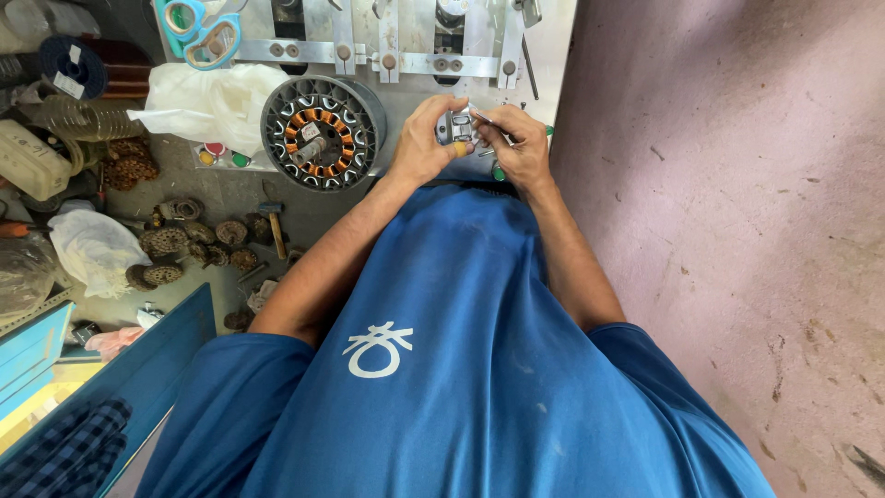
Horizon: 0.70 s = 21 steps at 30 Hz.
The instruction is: The person manipulates an electric motor stator and other internal components using a winding machine and a small tool to adjust wires and metal parts.
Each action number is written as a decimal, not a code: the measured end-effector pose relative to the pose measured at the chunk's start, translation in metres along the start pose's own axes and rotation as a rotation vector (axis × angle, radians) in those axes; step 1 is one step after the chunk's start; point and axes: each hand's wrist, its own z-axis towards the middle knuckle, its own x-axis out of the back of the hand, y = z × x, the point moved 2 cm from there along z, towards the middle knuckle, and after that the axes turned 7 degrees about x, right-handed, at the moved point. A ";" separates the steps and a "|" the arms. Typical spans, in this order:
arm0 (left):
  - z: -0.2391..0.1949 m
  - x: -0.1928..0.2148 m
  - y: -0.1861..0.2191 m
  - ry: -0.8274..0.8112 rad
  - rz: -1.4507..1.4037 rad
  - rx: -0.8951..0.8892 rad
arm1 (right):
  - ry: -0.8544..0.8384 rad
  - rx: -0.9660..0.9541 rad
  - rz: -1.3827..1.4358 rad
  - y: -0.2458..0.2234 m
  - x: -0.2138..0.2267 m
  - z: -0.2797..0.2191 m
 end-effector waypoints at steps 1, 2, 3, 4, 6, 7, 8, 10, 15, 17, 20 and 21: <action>0.000 0.000 0.000 -0.004 -0.001 0.001 | -0.024 0.005 0.001 -0.002 0.003 0.001; 0.000 0.000 0.001 -0.007 -0.001 0.001 | -0.048 0.011 0.003 -0.004 0.004 0.002; 0.000 0.001 0.001 -0.011 -0.002 0.001 | -0.071 0.017 0.005 -0.006 0.004 0.002; -0.001 0.001 0.002 -0.011 -0.006 0.010 | -0.048 0.020 -0.030 -0.008 0.005 0.002; -0.001 0.001 0.004 -0.011 -0.013 0.026 | 0.001 0.027 -0.101 -0.010 0.004 -0.001; -0.001 0.001 0.004 -0.012 -0.002 0.028 | 0.032 0.021 -0.112 -0.010 0.003 -0.003; -0.002 0.001 0.005 -0.012 0.008 0.031 | 0.062 0.017 -0.124 -0.010 0.001 -0.005; -0.003 0.000 0.006 -0.012 0.016 0.038 | 0.097 0.040 -0.141 -0.009 -0.002 -0.009; -0.001 0.000 0.008 0.012 -0.022 -0.014 | 0.222 0.056 -0.033 -0.001 -0.012 -0.013; -0.003 0.000 0.007 -0.008 -0.027 0.005 | 0.180 0.014 0.024 0.005 -0.015 -0.013; -0.001 0.003 0.008 -0.032 -0.008 0.052 | 0.120 -0.092 0.109 0.014 -0.017 -0.008; 0.000 0.003 0.008 -0.040 -0.001 0.071 | 0.099 -0.135 0.134 0.016 -0.016 -0.006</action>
